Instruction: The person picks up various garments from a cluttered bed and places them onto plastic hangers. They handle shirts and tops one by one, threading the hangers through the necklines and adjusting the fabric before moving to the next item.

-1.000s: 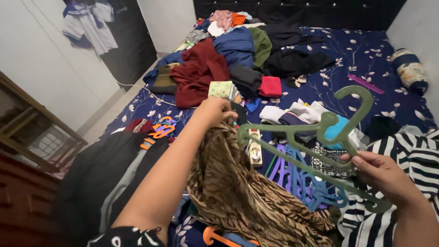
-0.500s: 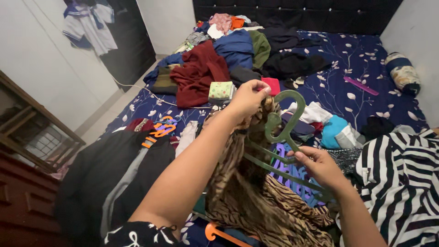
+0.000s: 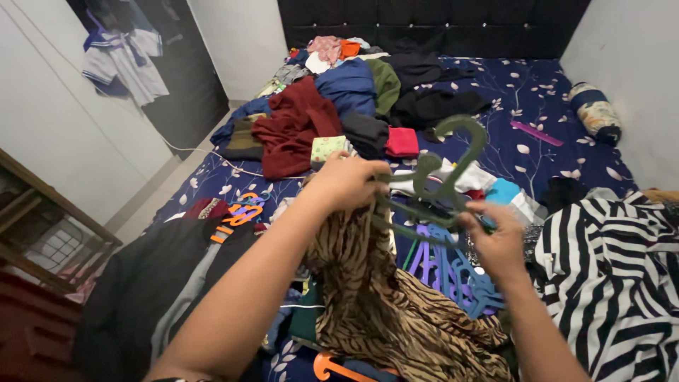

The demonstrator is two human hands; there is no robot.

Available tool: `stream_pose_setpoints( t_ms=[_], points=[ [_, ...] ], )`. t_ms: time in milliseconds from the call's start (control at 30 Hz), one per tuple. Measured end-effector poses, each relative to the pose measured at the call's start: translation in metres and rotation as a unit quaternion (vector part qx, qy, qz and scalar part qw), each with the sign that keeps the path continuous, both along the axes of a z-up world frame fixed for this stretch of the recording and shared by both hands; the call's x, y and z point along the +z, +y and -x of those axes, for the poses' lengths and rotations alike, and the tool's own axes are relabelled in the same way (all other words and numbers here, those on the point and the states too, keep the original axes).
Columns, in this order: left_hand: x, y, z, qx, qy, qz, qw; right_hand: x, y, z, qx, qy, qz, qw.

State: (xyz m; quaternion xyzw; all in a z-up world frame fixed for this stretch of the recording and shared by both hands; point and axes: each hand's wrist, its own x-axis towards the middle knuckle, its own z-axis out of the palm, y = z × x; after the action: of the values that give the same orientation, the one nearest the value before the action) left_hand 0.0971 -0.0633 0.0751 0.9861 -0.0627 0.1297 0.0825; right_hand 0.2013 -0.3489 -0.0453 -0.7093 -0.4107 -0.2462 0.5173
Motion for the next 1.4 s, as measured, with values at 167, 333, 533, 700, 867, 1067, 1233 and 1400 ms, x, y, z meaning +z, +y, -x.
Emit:
stream_pose_setpoints(
  t_ms=[167,333,533,700,867,1067,1233,1400],
  points=[
    [0.042,0.0,0.021,0.018,-0.03,0.204,0.978,-0.069,0.025,0.015,-0.256,0.031,-0.161,0.953],
    [0.06,-0.001,0.035,0.041,-0.006,0.36,0.932,-0.16,0.074,0.067,0.195,0.326,-0.014,0.925],
    [0.052,0.041,0.049,-0.076,-0.039,0.37,0.925,-0.189,0.089,-0.049,0.253,0.403,-0.093,0.875],
    [0.04,0.059,0.067,-0.069,0.051,0.444,0.892,-0.138,0.044,-0.17,-0.088,0.172,0.315,0.929],
    [0.037,0.061,0.066,-0.021,0.041,0.389,0.92,-0.033,0.01,-0.171,0.054,0.186,0.06,0.979],
    [0.045,0.049,0.064,0.058,0.003,0.203,0.977,0.082,-0.008,-0.119,0.039,0.275,0.056,0.959],
    [0.046,0.013,0.061,0.162,-0.072,0.114,0.977,0.158,-0.024,-0.022,-0.059,0.307,0.098,0.945],
    [0.049,0.005,0.053,0.049,-0.131,0.171,0.975,0.19,-0.039,0.032,0.171,0.306,0.402,0.846]
  ],
)
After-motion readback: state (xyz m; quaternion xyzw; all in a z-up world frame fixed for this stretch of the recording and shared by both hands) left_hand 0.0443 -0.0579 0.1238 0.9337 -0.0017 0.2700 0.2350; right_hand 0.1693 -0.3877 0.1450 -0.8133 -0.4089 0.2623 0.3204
